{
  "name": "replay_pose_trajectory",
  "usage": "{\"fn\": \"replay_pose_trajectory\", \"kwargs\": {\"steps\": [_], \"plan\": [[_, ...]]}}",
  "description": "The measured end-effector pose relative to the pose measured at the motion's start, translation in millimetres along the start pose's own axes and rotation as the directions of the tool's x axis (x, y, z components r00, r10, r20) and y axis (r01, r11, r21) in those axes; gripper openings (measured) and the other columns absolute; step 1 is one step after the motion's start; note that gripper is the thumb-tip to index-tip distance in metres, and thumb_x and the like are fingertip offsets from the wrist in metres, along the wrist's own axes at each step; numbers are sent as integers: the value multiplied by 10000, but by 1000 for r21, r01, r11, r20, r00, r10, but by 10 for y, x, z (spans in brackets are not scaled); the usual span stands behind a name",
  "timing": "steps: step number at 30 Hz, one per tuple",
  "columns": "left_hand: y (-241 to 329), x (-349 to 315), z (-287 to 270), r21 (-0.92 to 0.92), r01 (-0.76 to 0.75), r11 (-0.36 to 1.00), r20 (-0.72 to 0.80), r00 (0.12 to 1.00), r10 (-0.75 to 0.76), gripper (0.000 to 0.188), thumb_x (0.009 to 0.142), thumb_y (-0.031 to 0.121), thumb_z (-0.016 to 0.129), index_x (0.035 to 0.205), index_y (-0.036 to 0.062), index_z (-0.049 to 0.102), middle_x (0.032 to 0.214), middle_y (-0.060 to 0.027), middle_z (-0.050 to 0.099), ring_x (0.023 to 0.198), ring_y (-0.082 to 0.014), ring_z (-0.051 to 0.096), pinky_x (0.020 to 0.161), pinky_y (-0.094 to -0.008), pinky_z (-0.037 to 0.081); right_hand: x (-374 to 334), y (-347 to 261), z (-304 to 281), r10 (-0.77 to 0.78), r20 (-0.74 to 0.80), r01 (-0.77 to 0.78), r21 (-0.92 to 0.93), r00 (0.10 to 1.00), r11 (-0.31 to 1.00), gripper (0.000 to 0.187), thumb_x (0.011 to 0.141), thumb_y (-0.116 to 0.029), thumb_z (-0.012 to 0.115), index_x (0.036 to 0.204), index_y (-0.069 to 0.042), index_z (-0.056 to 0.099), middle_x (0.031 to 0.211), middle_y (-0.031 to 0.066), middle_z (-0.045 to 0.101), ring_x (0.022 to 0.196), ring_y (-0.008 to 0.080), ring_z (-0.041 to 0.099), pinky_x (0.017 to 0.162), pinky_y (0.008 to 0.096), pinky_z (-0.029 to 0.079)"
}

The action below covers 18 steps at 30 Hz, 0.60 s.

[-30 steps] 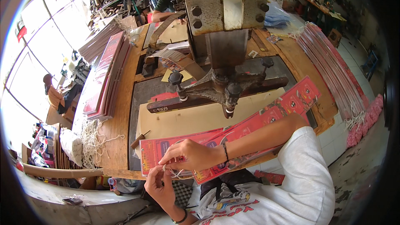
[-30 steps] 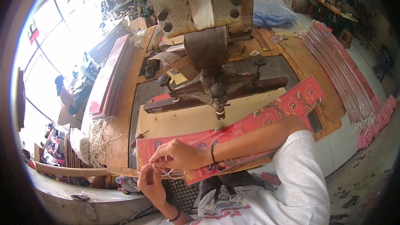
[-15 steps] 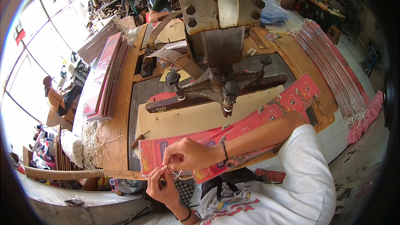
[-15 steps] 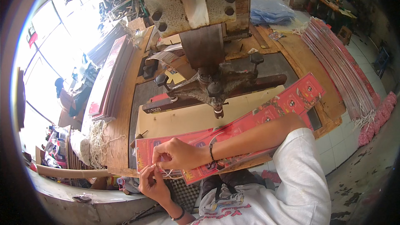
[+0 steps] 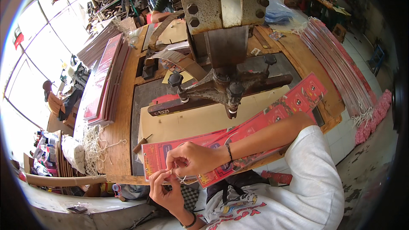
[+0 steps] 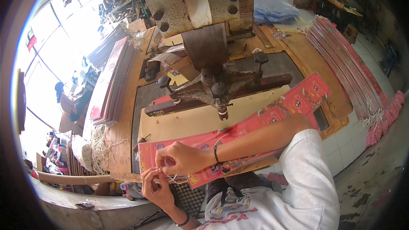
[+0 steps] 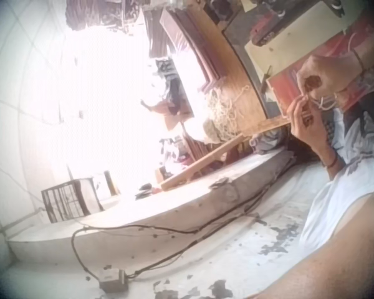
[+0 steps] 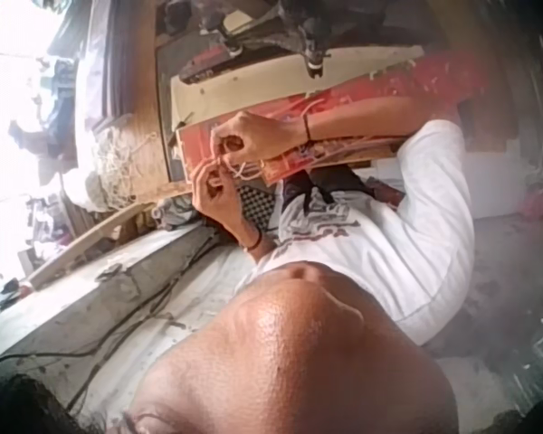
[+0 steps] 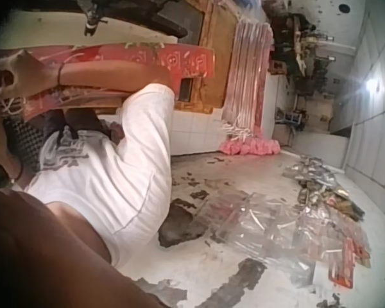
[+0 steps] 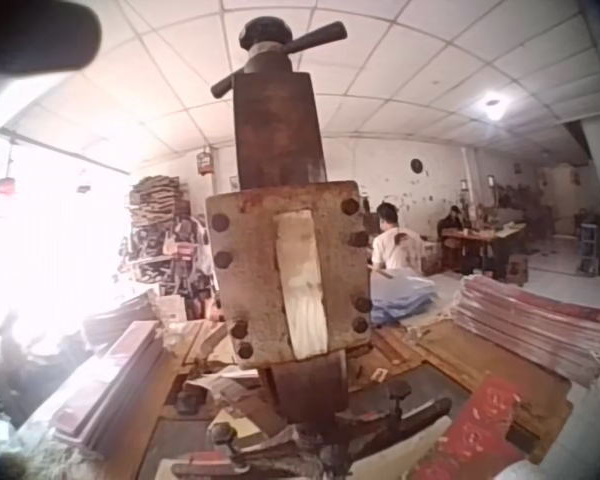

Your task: The person ties a white string around a red package by hand on a workbench.

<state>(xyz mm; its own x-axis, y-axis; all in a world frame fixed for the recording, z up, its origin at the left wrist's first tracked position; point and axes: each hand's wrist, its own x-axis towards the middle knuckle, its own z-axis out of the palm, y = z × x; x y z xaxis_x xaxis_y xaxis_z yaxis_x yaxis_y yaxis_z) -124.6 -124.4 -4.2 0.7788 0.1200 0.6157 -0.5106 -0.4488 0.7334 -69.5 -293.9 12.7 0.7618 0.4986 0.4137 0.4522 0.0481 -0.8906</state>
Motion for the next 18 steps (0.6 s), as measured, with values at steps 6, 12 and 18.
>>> {"fn": "replay_pose_trajectory", "kwargs": {"steps": [6, 12, 18], "plan": [[-39, -30, -16, 40, -76, 996, -12, 997, 76, 142, 776, -93, 677, 893, -16, 653, 859, -81, 644, 726, -156, 579, 608, -267, 469, -7, -33, 7, 6, -5, -5, 17, 1000, 1000, 93, 805, -56, 672, 838, -29, 590, 670, 33, 579, 608, 114, 561, 565, 284, 467], [10, -81, 48, 2, 46, 999, -40, 998, -46, 179, 745, -90, 689, 895, 1, 651, 848, -84, 639, 722, -178, 593, 621, -282, 489, -26, 46, 30, -30, -22, 31, 24, 999, 999, 102, 804, -40, 672, 829, -20, 575, 697, 49, 594, 633, 131, 575, 586, 293, 474], [10, -27, 74, -171, 93, 981, -20, 995, -98, 216, 769, -99, 694, 968, -26, 654, 929, -88, 633, 802, -164, 621, 685, -276, 519, -16, 60, 33, -13, -17, 13, 2, 1000, 1000, 108, 808, -38, 668, 850, -10, 572, 697, 50, 592, 643, 130, 578, 591, 293, 473]]}}
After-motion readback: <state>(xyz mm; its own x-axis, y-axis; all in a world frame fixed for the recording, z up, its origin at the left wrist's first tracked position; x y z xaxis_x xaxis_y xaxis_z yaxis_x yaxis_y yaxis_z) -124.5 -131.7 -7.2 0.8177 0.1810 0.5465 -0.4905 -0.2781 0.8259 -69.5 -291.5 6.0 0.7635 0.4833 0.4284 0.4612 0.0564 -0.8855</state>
